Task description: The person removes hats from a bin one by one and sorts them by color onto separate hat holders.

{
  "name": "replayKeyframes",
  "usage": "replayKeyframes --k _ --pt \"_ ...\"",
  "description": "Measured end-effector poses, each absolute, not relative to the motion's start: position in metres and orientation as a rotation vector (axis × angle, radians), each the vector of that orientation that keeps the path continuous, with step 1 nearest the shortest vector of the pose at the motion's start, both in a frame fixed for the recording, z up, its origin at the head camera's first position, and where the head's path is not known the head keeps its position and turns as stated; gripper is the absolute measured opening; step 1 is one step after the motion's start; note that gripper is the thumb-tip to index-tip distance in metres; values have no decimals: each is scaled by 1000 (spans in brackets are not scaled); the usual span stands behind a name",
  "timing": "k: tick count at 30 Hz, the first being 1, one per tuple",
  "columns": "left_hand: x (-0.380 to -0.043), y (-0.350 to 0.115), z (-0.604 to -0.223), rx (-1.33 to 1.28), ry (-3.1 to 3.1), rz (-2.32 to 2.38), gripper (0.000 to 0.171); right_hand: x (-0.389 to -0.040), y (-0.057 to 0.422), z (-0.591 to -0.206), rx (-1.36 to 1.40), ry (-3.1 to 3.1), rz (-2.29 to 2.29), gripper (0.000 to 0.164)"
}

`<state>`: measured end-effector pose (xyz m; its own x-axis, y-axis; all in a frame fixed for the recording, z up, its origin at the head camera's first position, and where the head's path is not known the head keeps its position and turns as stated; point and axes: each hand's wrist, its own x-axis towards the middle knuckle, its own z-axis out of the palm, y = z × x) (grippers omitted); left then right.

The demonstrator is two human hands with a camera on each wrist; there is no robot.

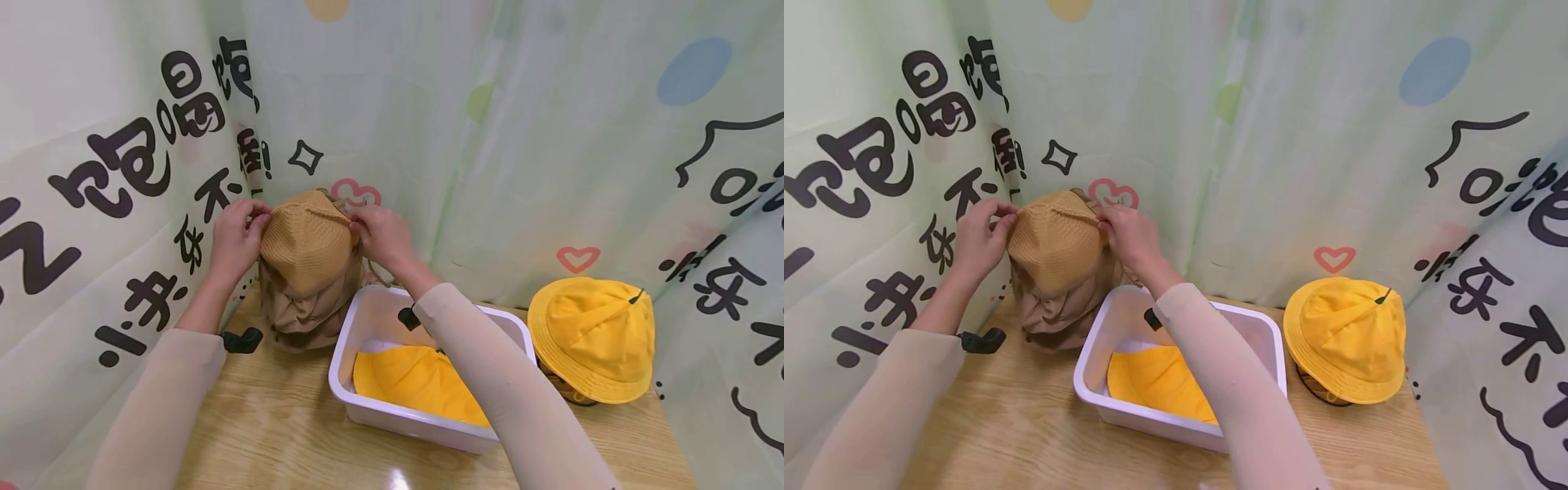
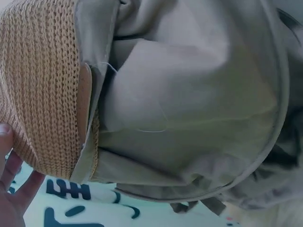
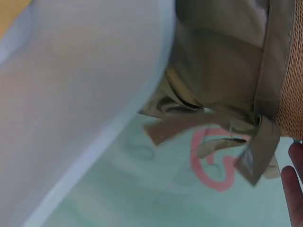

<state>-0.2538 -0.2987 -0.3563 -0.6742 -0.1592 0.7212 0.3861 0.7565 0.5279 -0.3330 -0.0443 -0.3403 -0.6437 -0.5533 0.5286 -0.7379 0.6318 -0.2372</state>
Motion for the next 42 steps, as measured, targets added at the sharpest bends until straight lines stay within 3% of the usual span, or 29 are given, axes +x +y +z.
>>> replayKeyframes --k 7,22,26,31,33,37,42 --pt "-268 -290 -349 -146 -2148 -854 7 -344 -42 -336 983 -2449 592 16" --pt "-274 -297 -386 -114 -2268 -813 7 -349 -51 -375 967 -2653 566 17" --pt "-268 -291 -390 -160 -2267 -854 26 -346 -56 -375 957 -2682 702 22" --pt "-261 -277 -388 -257 -2458 -778 85 -341 -60 -366 1036 -2640 1023 48" --pt "-261 -274 -389 -280 -2548 -679 101 -339 -63 -364 1120 -2651 1076 57" --pt "-263 -274 -394 -284 -2603 -600 108 -337 -71 -369 1282 -2711 1038 64" --pt "-264 -277 -400 -297 -2617 -571 109 -334 -75 -378 1290 -2718 1024 64"
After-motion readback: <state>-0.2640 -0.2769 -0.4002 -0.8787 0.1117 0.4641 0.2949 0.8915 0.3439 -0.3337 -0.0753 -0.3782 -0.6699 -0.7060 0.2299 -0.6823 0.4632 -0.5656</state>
